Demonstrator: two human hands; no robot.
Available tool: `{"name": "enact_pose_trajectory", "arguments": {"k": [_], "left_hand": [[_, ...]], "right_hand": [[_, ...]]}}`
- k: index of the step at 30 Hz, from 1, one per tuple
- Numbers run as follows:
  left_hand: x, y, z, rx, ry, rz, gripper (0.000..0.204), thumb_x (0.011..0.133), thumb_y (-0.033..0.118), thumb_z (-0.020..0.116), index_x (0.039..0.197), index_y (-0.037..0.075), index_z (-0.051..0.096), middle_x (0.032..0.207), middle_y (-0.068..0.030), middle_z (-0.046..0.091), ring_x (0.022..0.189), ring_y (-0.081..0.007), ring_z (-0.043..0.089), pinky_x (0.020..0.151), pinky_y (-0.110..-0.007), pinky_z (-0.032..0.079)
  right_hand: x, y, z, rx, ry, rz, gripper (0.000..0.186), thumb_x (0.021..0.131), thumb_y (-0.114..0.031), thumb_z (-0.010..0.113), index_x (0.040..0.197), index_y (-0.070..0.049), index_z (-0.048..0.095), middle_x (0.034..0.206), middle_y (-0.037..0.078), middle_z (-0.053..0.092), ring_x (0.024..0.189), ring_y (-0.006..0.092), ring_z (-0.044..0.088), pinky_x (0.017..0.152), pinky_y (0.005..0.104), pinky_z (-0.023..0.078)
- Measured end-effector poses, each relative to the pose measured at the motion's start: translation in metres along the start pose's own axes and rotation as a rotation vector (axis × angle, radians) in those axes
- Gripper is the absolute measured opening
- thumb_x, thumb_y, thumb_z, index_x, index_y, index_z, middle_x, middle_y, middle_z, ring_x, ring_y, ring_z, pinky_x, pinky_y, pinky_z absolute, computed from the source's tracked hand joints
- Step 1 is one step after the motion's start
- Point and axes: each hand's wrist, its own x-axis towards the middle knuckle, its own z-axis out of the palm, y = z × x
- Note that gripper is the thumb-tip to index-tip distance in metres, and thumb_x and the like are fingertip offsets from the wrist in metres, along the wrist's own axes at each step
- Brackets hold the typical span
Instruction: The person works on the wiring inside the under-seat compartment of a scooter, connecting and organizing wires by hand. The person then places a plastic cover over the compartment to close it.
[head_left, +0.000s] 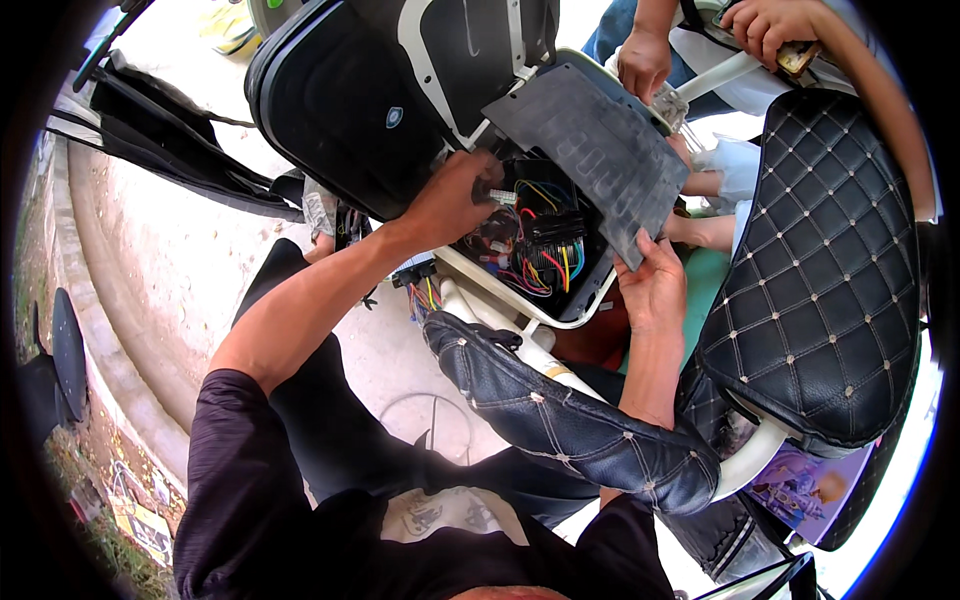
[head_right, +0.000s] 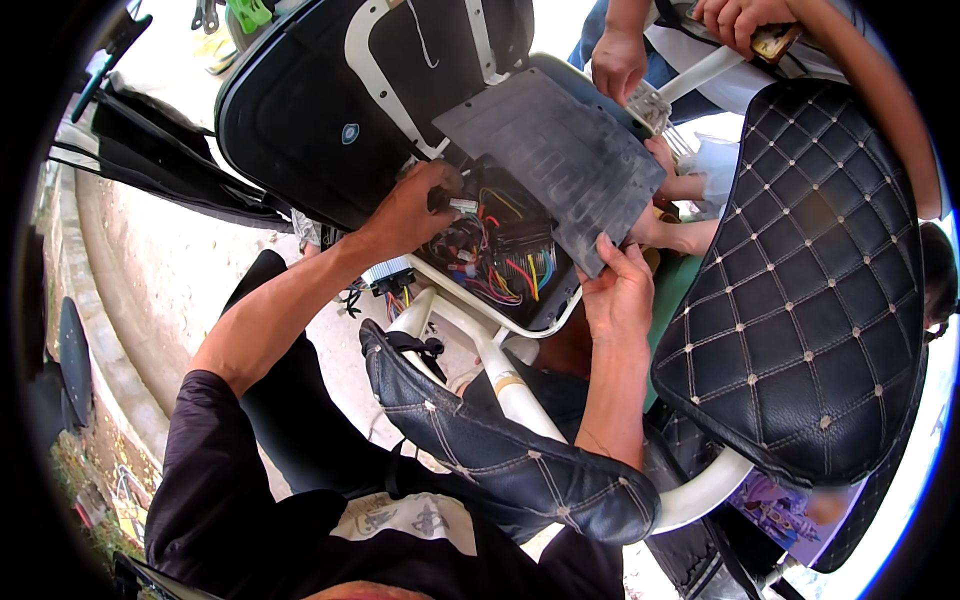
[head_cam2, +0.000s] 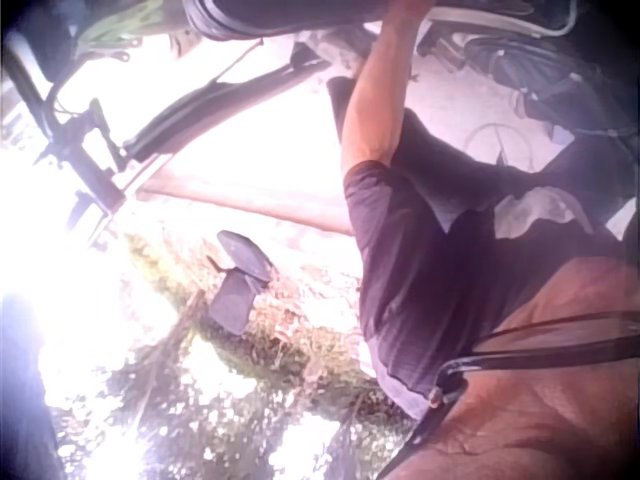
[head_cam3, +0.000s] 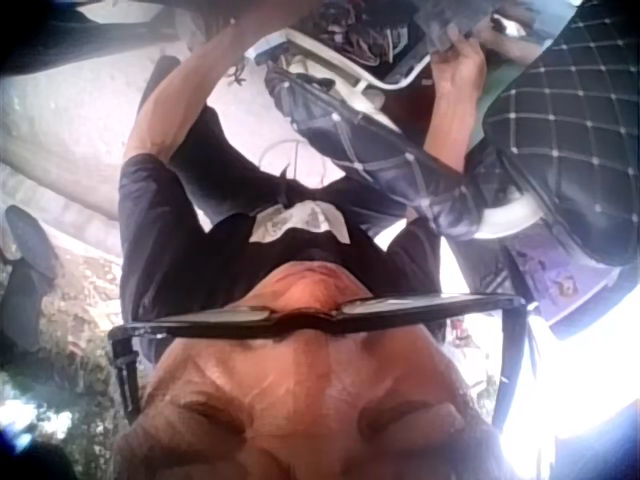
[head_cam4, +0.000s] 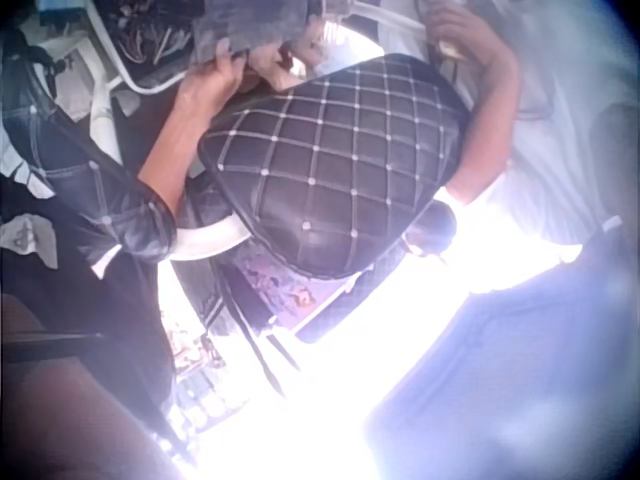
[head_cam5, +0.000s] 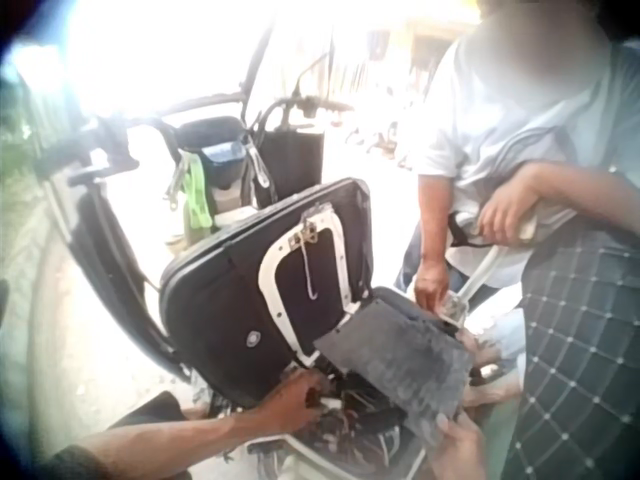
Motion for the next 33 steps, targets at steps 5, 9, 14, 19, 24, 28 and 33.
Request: {"name": "enact_pose_trajectory", "arguments": {"k": [5, 9, 14, 19, 24, 28, 33], "left_hand": [[0.0, 0.002, 0.002, -0.033, 0.009, -0.033, 0.038, 0.084, 0.004, 0.08, 0.119, 0.002, 0.066, 0.112, -0.0136, 0.065, 0.108, -0.0284, 0.066, 0.097, -0.039, 0.053], [-0.001, 0.001, 0.001, -0.053, 0.01, -0.036, 0.036, 0.084, 0.004, 0.079, 0.117, 0.001, 0.066, 0.113, -0.0144, 0.068, 0.105, -0.0274, 0.068, 0.095, -0.039, 0.054], [-0.004, 0.014, 0.002, -0.165, 0.028, -0.087, 0.038, 0.085, 0.006, 0.081, 0.12, 0.0, 0.068, 0.112, -0.0114, 0.072, 0.107, -0.0223, 0.069, 0.097, -0.035, 0.053], [-0.009, 0.008, 0.005, -0.173, 0.045, -0.086, 0.031, 0.086, 0.005, 0.08, 0.114, -0.001, 0.069, 0.108, -0.0088, 0.072, 0.097, -0.0176, 0.067, 0.088, -0.033, 0.054], [-0.011, 0.013, 0.002, -0.11, -0.01, -0.111, 0.024, 0.087, 0.004, 0.079, 0.109, 0.0, 0.071, 0.103, -0.0066, 0.071, 0.086, -0.014, 0.063, 0.081, -0.032, 0.052], [-0.012, 0.016, -0.001, -0.157, -0.031, -0.129, 0.023, 0.087, 0.004, 0.079, 0.108, 0.001, 0.071, 0.097, -0.0055, 0.071, 0.085, -0.0125, 0.062, 0.08, -0.031, 0.052], [-0.009, 0.018, -0.003, -0.226, -0.04, -0.2, 0.022, 0.087, 0.004, 0.079, 0.107, 0.001, 0.071, 0.095, -0.006, 0.072, 0.087, -0.0124, 0.065, 0.082, -0.031, 0.053]], "right_hand": [[0.0, -0.001, 0.007, 0.02, -0.041, -0.041, 0.044, 0.098, -0.007, 0.068, 0.141, -0.007, 0.058, 0.136, 0.006, 0.067, 0.123, 0.0229, 0.064, 0.104, 0.0441, 0.05], [0.003, -0.002, 0.009, 0.025, -0.03, -0.033, 0.04, 0.099, -0.007, 0.068, 0.138, -0.008, 0.06, 0.134, 0.005, 0.067, 0.12, 0.0218, 0.065, 0.098, 0.0428, 0.053], [0.0, -0.002, 0.022, 0.029, 0.027, -0.034, 0.042, 0.099, -0.007, 0.067, 0.14, -0.01, 0.059, 0.132, 0.004, 0.067, 0.117, 0.0215, 0.065, 0.091, 0.0409, 0.055], [-0.006, 0.0, 0.041, 0.032, -0.02, -0.054, 0.064, 0.099, -0.004, 0.065, 0.157, -0.021, 0.045, 0.139, 0.005, 0.062, 0.117, 0.0224, 0.065, 0.088, 0.0399, 0.056], [-0.007, 0.002, 0.049, 0.03, -0.05, -0.049, 0.074, 0.098, -0.003, 0.064, 0.162, -0.027, 0.036, 0.146, 0.004, 0.057, 0.119, 0.0234, 0.064, 0.086, 0.0397, 0.056], [-0.003, 0.003, 0.054, 0.052, -0.056, -0.052, 0.074, 0.098, -0.002, 0.064, 0.161, -0.026, 0.035, 0.146, 0.004, 0.056, 0.119, 0.0238, 0.064, 0.087, 0.0405, 0.055], [-0.002, 0.002, 0.059, 0.032, -0.034, -0.055, 0.072, 0.098, -0.002, 0.064, 0.16, -0.025, 0.036, 0.146, 0.004, 0.056, 0.119, 0.0238, 0.063, 0.088, 0.0412, 0.055]]}}
